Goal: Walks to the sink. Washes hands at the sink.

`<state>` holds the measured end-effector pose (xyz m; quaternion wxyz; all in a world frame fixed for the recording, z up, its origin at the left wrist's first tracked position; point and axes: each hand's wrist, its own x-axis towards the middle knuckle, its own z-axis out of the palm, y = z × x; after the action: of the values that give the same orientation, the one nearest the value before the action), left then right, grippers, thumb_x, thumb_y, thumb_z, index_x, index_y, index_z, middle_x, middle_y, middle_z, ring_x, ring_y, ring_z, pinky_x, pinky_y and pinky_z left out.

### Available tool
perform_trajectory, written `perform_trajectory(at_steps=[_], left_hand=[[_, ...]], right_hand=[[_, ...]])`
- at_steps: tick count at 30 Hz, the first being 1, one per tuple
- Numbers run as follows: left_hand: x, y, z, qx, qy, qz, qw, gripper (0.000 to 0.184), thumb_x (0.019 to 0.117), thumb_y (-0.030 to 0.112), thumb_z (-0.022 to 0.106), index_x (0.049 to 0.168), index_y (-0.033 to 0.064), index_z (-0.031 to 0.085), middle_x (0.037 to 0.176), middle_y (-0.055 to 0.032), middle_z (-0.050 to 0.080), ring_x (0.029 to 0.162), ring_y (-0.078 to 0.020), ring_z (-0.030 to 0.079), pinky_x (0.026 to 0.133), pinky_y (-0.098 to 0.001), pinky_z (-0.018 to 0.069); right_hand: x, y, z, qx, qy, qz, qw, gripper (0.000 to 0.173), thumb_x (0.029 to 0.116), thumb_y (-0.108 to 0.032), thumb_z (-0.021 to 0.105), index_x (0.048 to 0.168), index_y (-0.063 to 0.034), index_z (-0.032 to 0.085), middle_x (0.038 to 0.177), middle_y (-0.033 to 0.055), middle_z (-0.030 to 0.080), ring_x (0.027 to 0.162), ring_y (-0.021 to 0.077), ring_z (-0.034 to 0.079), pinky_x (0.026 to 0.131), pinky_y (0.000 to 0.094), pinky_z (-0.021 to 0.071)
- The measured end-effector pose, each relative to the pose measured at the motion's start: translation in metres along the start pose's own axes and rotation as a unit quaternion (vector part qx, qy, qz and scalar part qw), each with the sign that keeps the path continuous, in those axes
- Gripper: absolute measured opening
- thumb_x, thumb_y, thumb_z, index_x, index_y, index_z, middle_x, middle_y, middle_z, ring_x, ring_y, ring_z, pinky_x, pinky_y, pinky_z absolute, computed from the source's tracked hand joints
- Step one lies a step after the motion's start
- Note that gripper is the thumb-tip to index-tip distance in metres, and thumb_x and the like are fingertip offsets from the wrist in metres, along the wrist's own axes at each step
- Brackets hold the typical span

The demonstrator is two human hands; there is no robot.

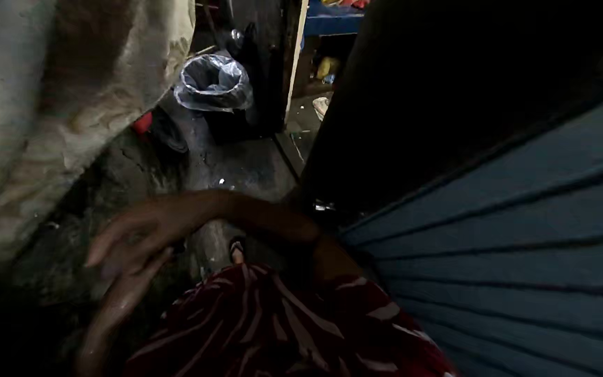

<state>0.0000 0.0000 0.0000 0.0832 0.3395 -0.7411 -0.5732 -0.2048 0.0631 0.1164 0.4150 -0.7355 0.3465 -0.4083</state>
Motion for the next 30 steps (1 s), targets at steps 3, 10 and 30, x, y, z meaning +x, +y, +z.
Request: perform_trajectory(at_steps=[3,10,30], left_hand=[[0.092,0.01,-0.025,-0.064,-0.011,-0.015,0.998,0.049,0.1039,0.035,0.053,0.144,0.0059,0.051,0.133,-0.0106,0.065,0.115,-0.022,0.068,0.096,-0.0396,0.0582],[0.295,0.076,-0.04,-0.03,-0.099,0.003,0.995,0.047,0.1032,0.033,0.054,0.142,0.007,0.05,0.135,-0.0098,0.06,0.114,-0.0151,0.065,0.093,-0.0313,0.0571],[0.727,0.224,0.034,-0.039,-0.075,0.013,0.996,0.049,0.1007,0.032,0.055,0.141,0.0057,0.05,0.128,-0.0106,0.061,0.104,-0.0132,0.066,0.089,-0.0327,0.057]], right_hand=[[-0.027,0.092,-0.113,-0.024,0.196,0.155,0.968,0.031,0.1058,-0.01,0.055,0.132,0.0038,0.063,0.132,0.0184,0.066,0.121,0.0237,0.064,0.105,0.0395,0.052],[-0.149,0.259,-0.204,0.17,0.504,0.446,0.72,0.041,0.1083,-0.03,0.052,0.138,-0.0025,0.057,0.13,0.0201,0.063,0.1,0.0235,0.067,0.084,0.0375,0.0567],[-0.267,0.419,-0.591,0.224,0.561,0.519,0.605,0.044,0.1056,-0.033,0.057,0.137,-0.0032,0.056,0.111,0.014,0.063,0.082,0.0177,0.06,0.074,0.0346,0.0526]])
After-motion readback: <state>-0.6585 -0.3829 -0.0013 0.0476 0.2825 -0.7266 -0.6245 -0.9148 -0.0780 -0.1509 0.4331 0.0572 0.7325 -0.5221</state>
